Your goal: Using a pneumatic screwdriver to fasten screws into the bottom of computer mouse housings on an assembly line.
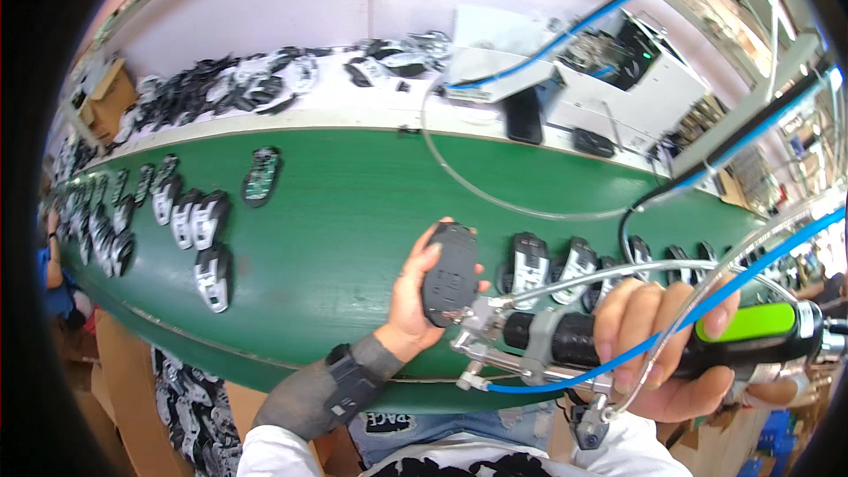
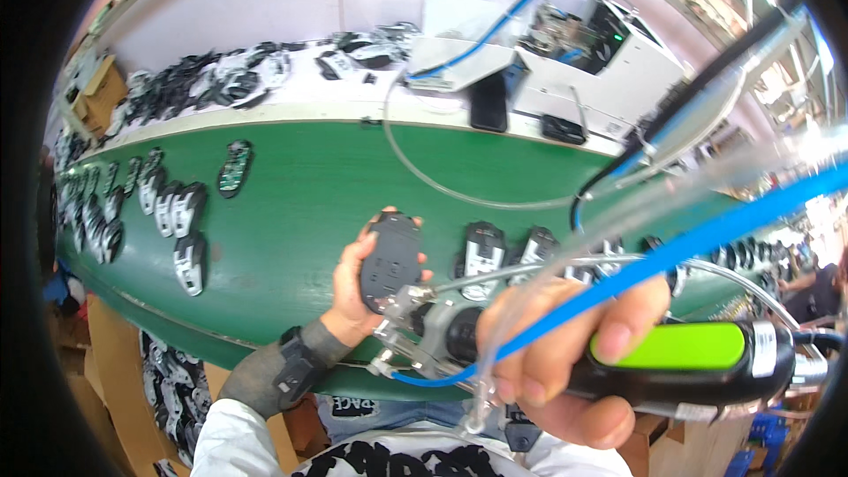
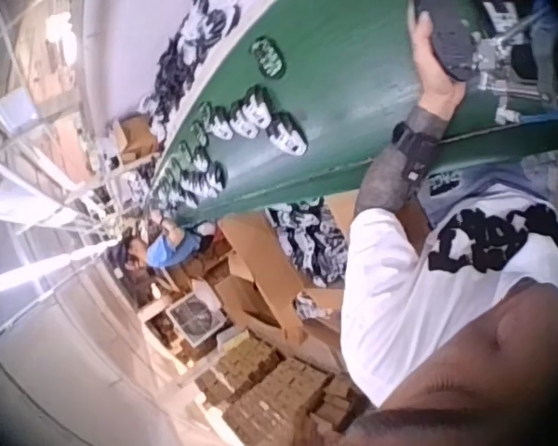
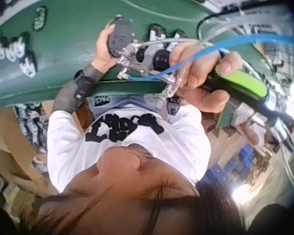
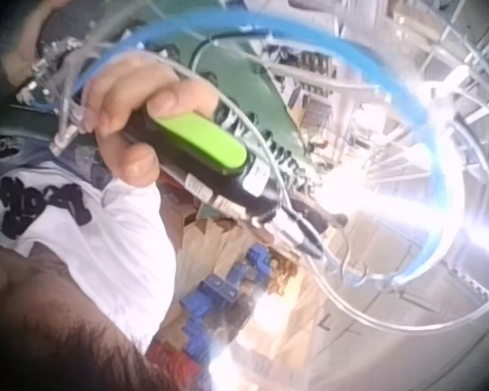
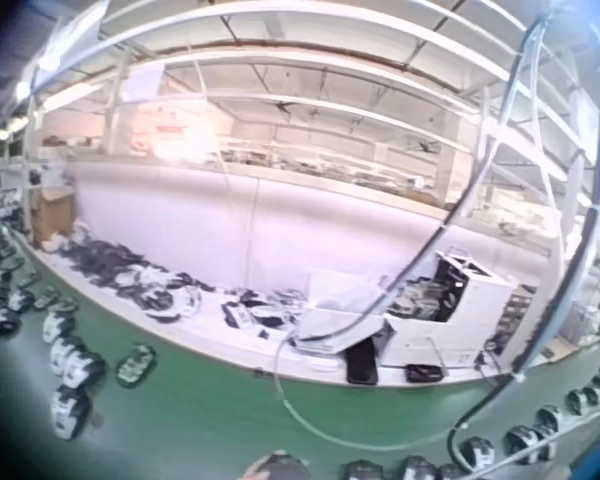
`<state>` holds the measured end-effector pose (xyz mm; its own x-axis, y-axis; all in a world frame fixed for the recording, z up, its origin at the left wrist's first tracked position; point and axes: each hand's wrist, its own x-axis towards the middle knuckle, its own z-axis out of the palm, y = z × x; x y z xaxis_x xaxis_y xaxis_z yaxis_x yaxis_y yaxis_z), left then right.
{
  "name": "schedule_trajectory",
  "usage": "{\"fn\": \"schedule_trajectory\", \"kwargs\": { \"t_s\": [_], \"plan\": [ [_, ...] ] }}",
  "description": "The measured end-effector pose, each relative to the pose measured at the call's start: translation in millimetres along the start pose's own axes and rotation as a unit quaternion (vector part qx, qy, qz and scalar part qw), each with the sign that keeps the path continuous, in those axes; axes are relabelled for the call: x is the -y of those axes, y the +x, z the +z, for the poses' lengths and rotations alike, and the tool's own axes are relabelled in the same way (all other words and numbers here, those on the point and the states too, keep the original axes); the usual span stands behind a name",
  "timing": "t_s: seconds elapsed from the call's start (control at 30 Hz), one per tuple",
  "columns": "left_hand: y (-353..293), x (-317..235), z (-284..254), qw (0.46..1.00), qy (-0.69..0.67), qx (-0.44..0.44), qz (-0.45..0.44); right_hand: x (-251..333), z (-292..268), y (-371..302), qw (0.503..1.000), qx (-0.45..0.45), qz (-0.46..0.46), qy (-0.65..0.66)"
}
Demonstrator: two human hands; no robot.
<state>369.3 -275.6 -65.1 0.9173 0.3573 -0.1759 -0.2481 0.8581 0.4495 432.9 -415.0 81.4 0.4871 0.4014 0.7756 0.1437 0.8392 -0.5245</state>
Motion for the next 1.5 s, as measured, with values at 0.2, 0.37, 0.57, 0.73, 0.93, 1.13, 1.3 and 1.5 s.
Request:
{"fn": "schedule_trajectory", "kwargs": {
  "t_s": [0.2,0.37,0.57,0.73,0.93,1.13,1.3,1.5],
  "plan": [
    [17,-28,-19,0.615,0.718,0.023,0.324,10,4,-1,0.990,-0.085,0.100,-0.052],
    [14,-27,-31,0.593,0.774,-0.032,0.220,28,-13,3,0.983,-0.040,0.176,0.015],
    [13,-54,-61,0.542,0.772,-0.025,0.331,31,-10,8,0.979,-0.064,0.195,0.017],
    [-21,-208,-112,0.185,0.865,-0.279,0.373,37,-20,14,0.985,-0.023,0.168,-0.037],
    [-30,-250,-158,0.249,0.882,-0.353,0.189,32,-19,16,0.977,-0.075,0.184,-0.079],
    [36,-219,-118,0.266,0.837,-0.264,0.398,32,-21,15,0.978,-0.082,0.174,-0.082],
    [53,-211,-141,0.322,0.880,-0.283,0.207,31,-19,14,0.977,-0.083,0.178,-0.088],
    [58,-217,-144,0.308,0.896,-0.285,0.144,30,-18,17,0.977,-0.076,0.186,-0.074]
  ]
}}
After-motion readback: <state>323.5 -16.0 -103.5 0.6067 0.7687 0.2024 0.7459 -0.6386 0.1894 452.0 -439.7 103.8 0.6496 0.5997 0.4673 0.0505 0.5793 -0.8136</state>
